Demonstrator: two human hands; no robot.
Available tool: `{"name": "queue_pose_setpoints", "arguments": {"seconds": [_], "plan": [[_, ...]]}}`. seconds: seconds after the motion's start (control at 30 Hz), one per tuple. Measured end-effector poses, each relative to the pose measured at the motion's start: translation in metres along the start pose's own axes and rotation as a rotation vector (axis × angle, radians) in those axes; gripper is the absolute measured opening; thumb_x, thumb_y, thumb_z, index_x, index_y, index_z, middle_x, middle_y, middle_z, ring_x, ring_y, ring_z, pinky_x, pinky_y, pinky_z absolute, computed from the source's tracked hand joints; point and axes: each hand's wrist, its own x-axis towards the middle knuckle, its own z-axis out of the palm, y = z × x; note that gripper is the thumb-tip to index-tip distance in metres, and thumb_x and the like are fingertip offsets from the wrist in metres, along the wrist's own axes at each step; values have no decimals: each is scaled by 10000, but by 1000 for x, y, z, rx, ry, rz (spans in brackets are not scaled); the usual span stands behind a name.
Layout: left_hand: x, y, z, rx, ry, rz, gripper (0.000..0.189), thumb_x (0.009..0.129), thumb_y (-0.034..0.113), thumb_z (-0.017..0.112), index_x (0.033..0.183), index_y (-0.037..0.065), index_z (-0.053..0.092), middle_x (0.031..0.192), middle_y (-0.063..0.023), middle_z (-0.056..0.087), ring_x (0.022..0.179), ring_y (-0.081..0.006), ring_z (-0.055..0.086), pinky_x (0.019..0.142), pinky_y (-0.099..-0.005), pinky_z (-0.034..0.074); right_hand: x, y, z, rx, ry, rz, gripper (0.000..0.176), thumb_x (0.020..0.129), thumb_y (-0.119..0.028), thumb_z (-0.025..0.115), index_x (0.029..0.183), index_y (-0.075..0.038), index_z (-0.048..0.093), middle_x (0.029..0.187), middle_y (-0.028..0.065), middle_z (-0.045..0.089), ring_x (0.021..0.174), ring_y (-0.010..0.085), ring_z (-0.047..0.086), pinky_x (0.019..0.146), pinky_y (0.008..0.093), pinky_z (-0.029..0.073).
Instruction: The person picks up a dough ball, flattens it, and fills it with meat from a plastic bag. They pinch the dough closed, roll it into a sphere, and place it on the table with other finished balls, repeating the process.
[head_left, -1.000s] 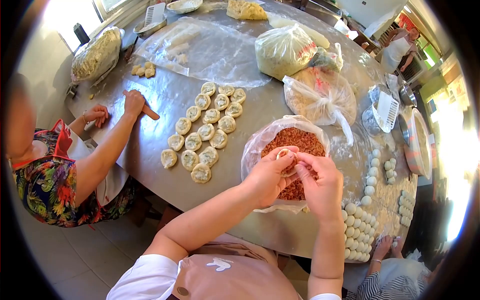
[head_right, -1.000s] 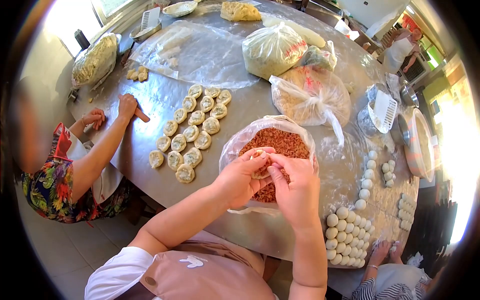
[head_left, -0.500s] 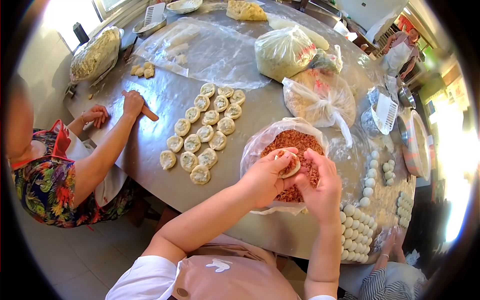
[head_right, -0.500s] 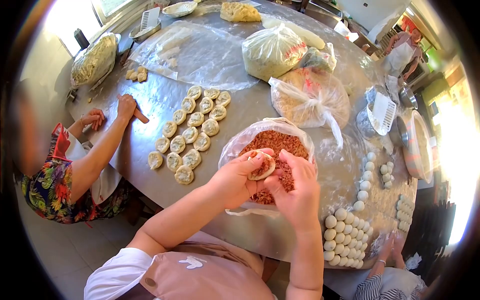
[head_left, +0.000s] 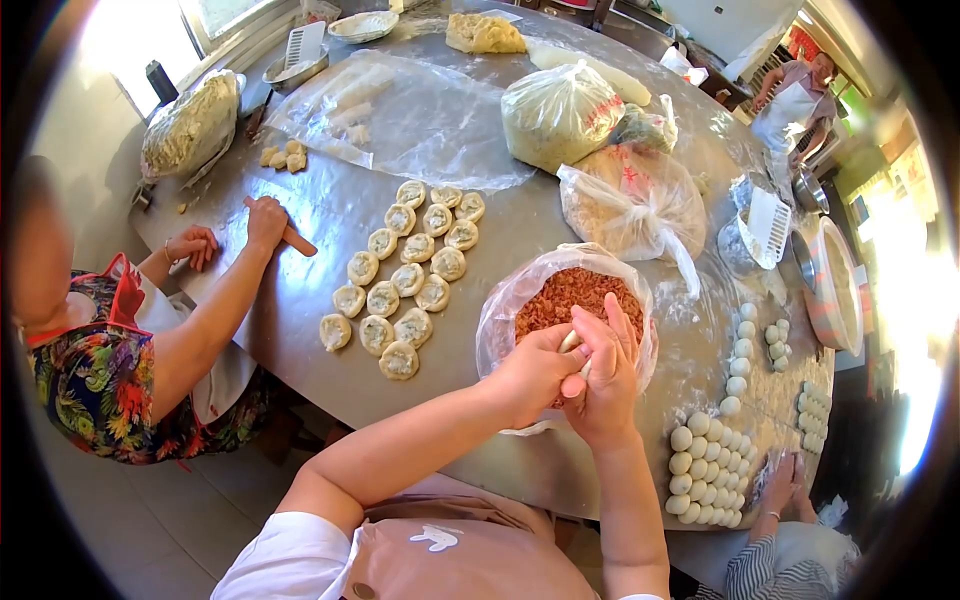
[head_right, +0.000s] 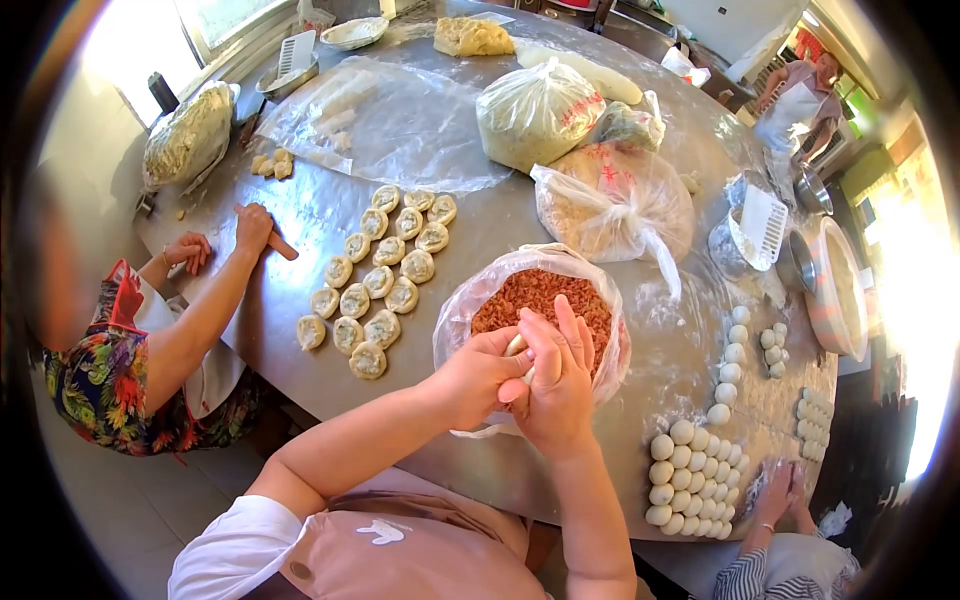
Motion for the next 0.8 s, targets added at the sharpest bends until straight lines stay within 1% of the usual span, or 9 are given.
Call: {"name": "queue_pose_setpoints", "arguments": {"seconds": [0.17, 0.2, 0.3, 0.47, 0.57, 0.6, 0.7, 0.73, 0.8], "plan": [[-2, -3, 13, -41, 7, -41, 312, 1020, 215, 421, 1328, 162, 416, 1097, -28, 575, 931, -141, 585, 751, -317, 510, 6, -9, -4, 138, 66, 189, 565, 992, -511, 334, 1084, -23, 603, 1117, 128, 648, 1267, 398, 461, 1047, 504, 311], [-1, -3, 11, -180, -86, -81, 334, 1027, 248, 399, 1355, 185, 393, 1218, -32, 528, 1096, -155, 536, 899, -348, 470, 5, -8, -3, 206, 114, 270, 555, 1015, -460, 295, 1033, -19, 632, 1082, 115, 663, 1273, 394, 457, 1062, 500, 296], [4, -13, 12, -234, -171, -11, 329, 1028, 269, 392, 1344, 179, 401, 1258, -21, 502, 1153, -149, 497, 968, -344, 425, 5, -10, -5, 167, 175, 247, 503, 1027, -396, 295, 1027, -22, 632, 1067, 109, 669, 1277, 389, 455, 1065, 502, 300], [3, -8, 19, -54, -31, 161, 210, 990, 106, 439, 1164, 59, 548, 994, -23, 607, 917, -86, 573, 790, -213, 484, 11, -27, 4, -154, 297, 75, 338, 1025, -242, 372, 1049, 0, 607, 1039, 116, 672, 1221, 371, 518, 1054, 509, 330], [0, -6, 19, 71, -15, 218, 219, 1000, 130, 430, 1181, 58, 529, 1047, -27, 597, 959, -78, 556, 818, -223, 476, 13, -24, 5, -36, 281, 131, 342, 1029, -237, 368, 1051, 16, 597, 1054, 108, 667, 1208, 368, 530, 1051, 477, 352], [-9, 0, 24, 103, -15, 230, 280, 1012, 161, 418, 1252, 38, 491, 1115, -28, 583, 1015, -79, 541, 852, -231, 463, 9, -21, 6, 195, 274, 316, 383, 1039, -275, 348, 1081, 28, 577, 1110, 118, 644, 1248, 346, 496, 1048, 444, 369], [-12, -8, 36, 196, 26, 640, 359, 1023, 197, 400, 1338, 29, 429, 1172, -53, 574, 1060, -110, 540, 890, -262, 450, 19, -16, -3, 888, 487, 794, 429, 1041, -330, 338, 1117, 33, 555, 1179, 141, 605, 1289, 325, 453, 1048, 433, 374], [-11, -9, 27, 510, 17, 713, 395, 1020, 200, 408, 1379, 34, 405, 1181, -82, 588, 1076, -147, 550, 920, -305, 445, 22, -22, -6, 911, 464, 820, 543, 1033, -420, 307, 1261, 43, 476, 1303, 184, 512, 1345, 302, 375, 1086, 412, 329], [-13, -9, 23, 595, 11, 766, 359, 1010, 186, 425, 1334, 35, 453, 1147, -101, 599, 1063, -182, 562, 918, -335, 447, 31, -44, -7, 1053, 537, 792, 625, 1022, -473, 280, 1340, 52, 395, 1376, 193, 436, 1371, 294, 324, 1111, 402, 284]]}}
